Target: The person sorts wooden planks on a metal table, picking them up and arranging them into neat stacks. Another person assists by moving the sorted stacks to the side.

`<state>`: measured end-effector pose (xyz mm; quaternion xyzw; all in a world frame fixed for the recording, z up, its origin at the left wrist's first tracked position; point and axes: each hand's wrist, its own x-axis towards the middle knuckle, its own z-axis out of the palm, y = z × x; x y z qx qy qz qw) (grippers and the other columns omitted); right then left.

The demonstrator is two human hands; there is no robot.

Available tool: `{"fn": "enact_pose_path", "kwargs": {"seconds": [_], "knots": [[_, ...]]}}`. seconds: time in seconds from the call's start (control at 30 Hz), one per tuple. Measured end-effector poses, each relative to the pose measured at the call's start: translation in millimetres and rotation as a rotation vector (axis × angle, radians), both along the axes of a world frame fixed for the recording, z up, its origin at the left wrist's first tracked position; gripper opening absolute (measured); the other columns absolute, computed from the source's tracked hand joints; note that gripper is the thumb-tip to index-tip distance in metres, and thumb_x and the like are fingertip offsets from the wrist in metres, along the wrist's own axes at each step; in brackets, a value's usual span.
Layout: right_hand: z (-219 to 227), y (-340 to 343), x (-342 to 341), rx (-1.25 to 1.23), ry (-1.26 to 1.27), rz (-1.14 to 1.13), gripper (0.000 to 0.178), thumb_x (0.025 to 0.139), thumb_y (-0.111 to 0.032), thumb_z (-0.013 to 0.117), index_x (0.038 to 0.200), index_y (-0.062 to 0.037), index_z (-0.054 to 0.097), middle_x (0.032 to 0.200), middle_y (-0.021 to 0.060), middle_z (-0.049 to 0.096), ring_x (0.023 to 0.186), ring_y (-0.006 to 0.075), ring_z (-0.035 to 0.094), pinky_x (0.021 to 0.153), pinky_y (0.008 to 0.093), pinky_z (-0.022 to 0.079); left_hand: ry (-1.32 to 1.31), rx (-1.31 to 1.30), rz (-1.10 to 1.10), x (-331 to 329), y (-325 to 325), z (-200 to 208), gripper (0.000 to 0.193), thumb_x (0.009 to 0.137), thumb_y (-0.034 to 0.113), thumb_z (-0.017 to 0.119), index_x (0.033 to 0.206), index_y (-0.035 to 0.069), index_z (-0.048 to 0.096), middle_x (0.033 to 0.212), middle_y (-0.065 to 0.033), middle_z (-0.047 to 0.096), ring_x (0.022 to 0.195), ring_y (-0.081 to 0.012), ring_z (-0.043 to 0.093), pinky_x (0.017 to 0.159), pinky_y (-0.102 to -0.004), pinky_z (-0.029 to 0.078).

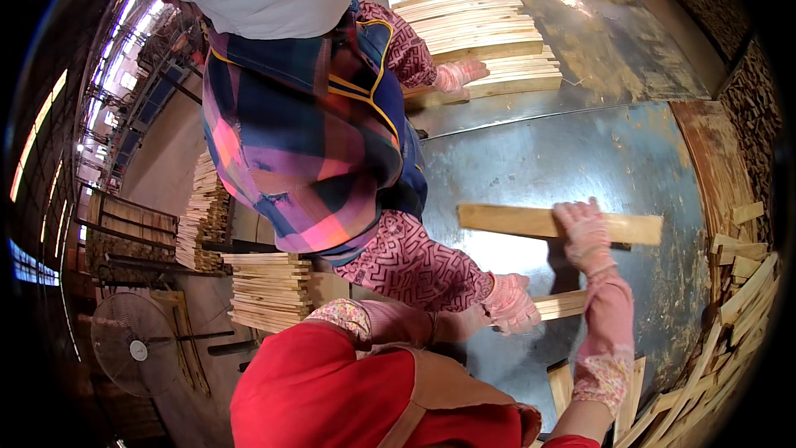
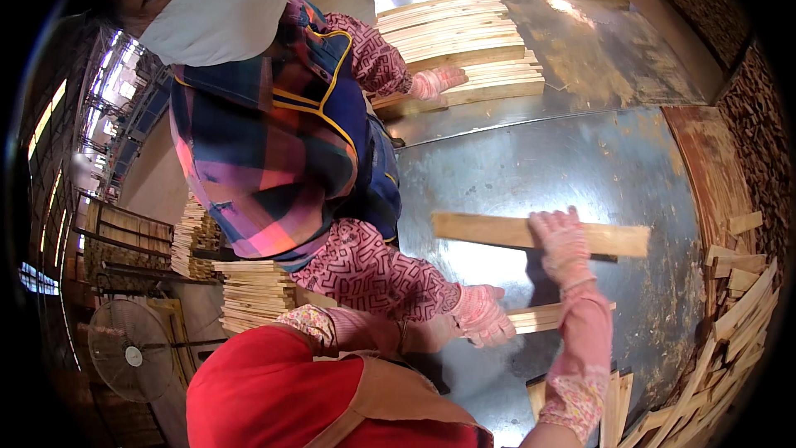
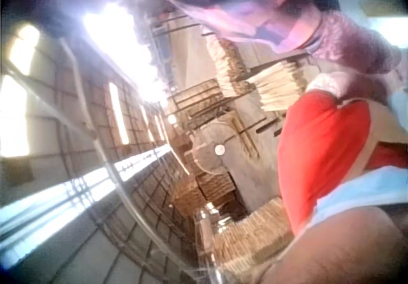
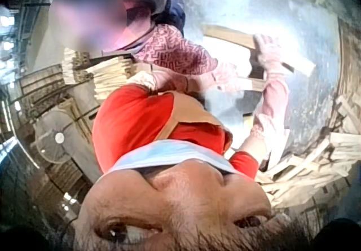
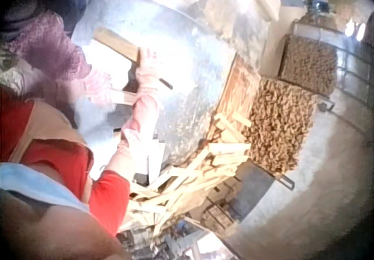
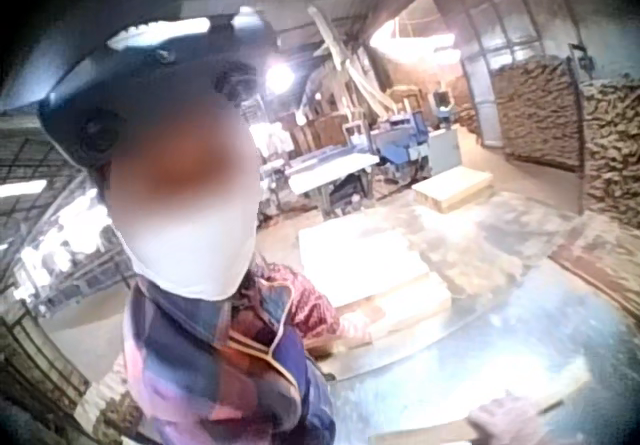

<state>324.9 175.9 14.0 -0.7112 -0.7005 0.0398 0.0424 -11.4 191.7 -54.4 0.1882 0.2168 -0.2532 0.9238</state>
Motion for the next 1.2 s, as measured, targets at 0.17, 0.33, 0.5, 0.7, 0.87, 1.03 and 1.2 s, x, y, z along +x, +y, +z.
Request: {"fn": "enact_pose_path", "kwargs": {"seconds": [0.17, 0.33, 0.5, 0.7, 0.87, 1.03, 1.2], "knots": [[-35.5, 23.6, -45.2, 0.062, 0.161, -0.157, 0.064, 0.086, -0.016, 0.072, 0.149, -0.0161, 0.063, 0.148, 0.0120, 0.066, 0.144, 0.0392, 0.055, 0.127, 0.0554, 0.036, -0.219, 1.155, -0.367, -11.0, 14.2, 34.9, 0.056, 0.101, 0.034, 0.050, 0.147, 0.002, 0.053, 0.128, -0.0197, 0.065, 0.108, -0.0409, 0.067, 0.086, -0.0534, 0.057], [-12.0, -78.1, -55.0, 0.450, 0.448, -0.555, 0.045, 0.092, -0.020, 0.075, 0.133, -0.0046, 0.069, 0.109, 0.0190, 0.072, 0.104, 0.0414, 0.067, 0.097, 0.0533, 0.054, -0.425, 1.745, -0.532, -6.1, 9.7, 49.1, 0.045, 0.100, 0.019, 0.055, 0.142, 0.005, 0.058, 0.123, -0.0214, 0.069, 0.102, -0.0447, 0.069, 0.085, -0.0536, 0.058], [-7.0, -253.7, -137.9, 0.367, 0.253, -0.930, 0.055, 0.095, -0.031, 0.075, 0.145, -0.0114, 0.065, 0.129, 0.0189, 0.071, 0.124, 0.0427, 0.064, 0.106, 0.0529, 0.052, -0.397, 1.917, -0.493, -20.9, -9.2, 63.7, 0.039, 0.099, 0.005, 0.060, 0.137, 0.007, 0.064, 0.117, -0.0232, 0.073, 0.097, -0.0484, 0.071, 0.083, -0.0538, 0.059], [12.9, -452.6, -221.5, -0.174, 0.052, -1.508, 0.073, 0.085, -0.041, 0.084, 0.147, -0.0119, 0.060, 0.134, 0.0218, 0.069, 0.131, 0.0423, 0.062, 0.111, 0.0528, 0.050, -0.631, 2.209, -0.549, -21.4, -19.2, 58.1, 0.074, 0.086, 0.007, 0.072, 0.156, 0.012, 0.052, 0.152, -0.0218, 0.060, 0.114, -0.0447, 0.070, 0.092, -0.0532, 0.059], [-17.1, -516.6, -227.9, 0.167, -0.047, -2.394, 0.102, 0.078, -0.045, 0.092, 0.161, -0.0078, 0.048, 0.144, 0.0253, 0.066, 0.133, 0.0453, 0.062, 0.115, 0.0511, 0.051, -0.589, 2.185, -0.592, -20.0, -7.8, 49.3, 0.075, 0.085, 0.008, 0.073, 0.157, 0.012, 0.052, 0.157, -0.0196, 0.056, 0.116, -0.0445, 0.070, 0.095, -0.0527, 0.059], [-58.8, -495.8, -229.6, 0.712, 0.313, -2.493, 0.102, 0.090, -0.029, 0.085, 0.172, -0.0084, 0.029, 0.152, 0.0280, 0.057, 0.136, 0.0357, 0.063, 0.116, 0.0450, 0.051, -0.551, 2.174, -0.581, -22.6, -9.1, 45.7, 0.074, 0.085, 0.008, 0.072, 0.156, 0.012, 0.052, 0.159, -0.0193, 0.055, 0.118, -0.0437, 0.069, 0.096, -0.0516, 0.059], [-136.0, -429.2, -273.6, 1.685, 1.470, -1.472, 0.057, 0.093, -0.018, 0.075, 0.143, 0.0021, 0.056, 0.111, 0.0199, 0.071, 0.099, 0.0328, 0.070, 0.091, 0.0465, 0.059, -0.543, 2.185, -0.567, -22.5, -9.9, 47.9, 0.073, 0.085, 0.009, 0.070, 0.156, 0.013, 0.053, 0.159, -0.0182, 0.056, 0.127, -0.0418, 0.066, 0.105, -0.0509, 0.056]]}}
